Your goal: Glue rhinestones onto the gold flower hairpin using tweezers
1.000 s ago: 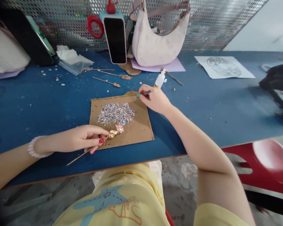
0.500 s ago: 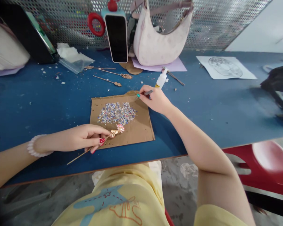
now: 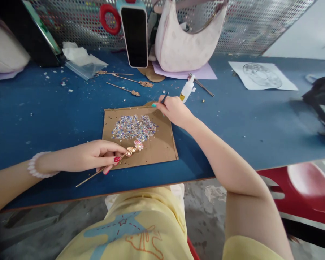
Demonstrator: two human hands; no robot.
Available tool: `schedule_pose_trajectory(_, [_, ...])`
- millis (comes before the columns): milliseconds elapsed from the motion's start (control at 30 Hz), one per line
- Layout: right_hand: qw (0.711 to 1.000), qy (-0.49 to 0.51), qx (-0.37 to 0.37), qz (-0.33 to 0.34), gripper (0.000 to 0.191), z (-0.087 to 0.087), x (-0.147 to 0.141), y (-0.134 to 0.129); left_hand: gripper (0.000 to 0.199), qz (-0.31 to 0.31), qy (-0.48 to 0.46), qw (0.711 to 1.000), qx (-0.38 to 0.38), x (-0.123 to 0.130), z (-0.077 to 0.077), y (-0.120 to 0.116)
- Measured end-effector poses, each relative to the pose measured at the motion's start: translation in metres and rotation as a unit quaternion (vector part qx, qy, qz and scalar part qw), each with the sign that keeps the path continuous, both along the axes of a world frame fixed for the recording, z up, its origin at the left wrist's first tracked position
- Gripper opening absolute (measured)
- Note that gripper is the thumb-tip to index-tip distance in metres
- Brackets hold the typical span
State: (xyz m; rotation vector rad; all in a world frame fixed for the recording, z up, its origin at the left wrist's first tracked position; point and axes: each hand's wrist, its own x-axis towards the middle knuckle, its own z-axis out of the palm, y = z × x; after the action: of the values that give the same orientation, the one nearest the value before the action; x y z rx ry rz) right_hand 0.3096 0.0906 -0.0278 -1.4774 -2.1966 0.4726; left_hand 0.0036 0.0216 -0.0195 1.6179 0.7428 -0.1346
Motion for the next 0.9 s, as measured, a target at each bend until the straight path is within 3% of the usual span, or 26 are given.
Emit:
schedule_pose_trajectory(567, [0.999, 0.029, 0.016, -0.002, 0.031, -0.001, 0.003, -0.002, 0.035, -0.003, 0.003, 1.0, 0.007, 0.0, 0.001, 0.0])
schedule_pose_trajectory(900, [0.999, 0.039, 0.001, -0.004, 0.047, -0.004, -0.001, 0.006, 0.035, 0.005, 0.005, 1.0, -0.001, 0.003, 0.002, -0.001])
